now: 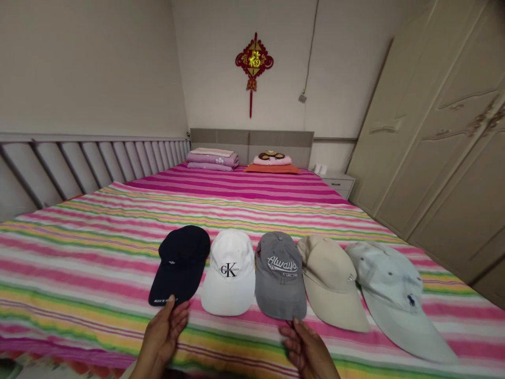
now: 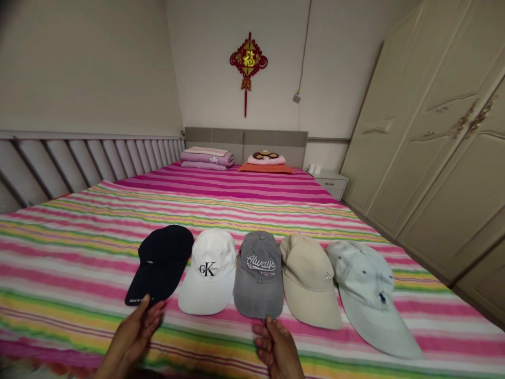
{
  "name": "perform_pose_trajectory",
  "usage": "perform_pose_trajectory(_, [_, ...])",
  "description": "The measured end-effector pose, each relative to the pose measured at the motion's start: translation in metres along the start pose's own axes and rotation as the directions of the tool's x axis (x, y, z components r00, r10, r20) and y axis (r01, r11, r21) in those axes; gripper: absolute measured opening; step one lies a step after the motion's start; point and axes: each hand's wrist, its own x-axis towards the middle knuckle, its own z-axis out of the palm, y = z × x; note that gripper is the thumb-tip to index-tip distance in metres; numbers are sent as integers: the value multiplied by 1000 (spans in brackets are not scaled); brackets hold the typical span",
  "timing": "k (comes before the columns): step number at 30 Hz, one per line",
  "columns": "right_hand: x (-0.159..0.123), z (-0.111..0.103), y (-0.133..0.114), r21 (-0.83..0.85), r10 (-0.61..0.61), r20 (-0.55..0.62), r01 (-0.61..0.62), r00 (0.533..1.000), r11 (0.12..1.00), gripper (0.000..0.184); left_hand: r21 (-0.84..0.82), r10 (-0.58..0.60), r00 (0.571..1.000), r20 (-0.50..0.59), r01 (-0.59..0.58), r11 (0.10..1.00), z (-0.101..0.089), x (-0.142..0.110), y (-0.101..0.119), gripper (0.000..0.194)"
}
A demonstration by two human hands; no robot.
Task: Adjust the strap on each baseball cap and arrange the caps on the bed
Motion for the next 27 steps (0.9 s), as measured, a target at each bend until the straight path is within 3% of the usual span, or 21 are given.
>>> perform_pose_trajectory(18, [1, -3, 1, 89, -7, 89, 0, 996, 996, 40, 151, 6, 996, 87, -19, 988, -8, 14, 1, 13])
perform_pose_trajectory(27, [-6, -9, -4, 2, 4, 71, -4, 997, 1000, 38, 207, -42, 996, 82, 25, 978, -11, 13, 2, 11])
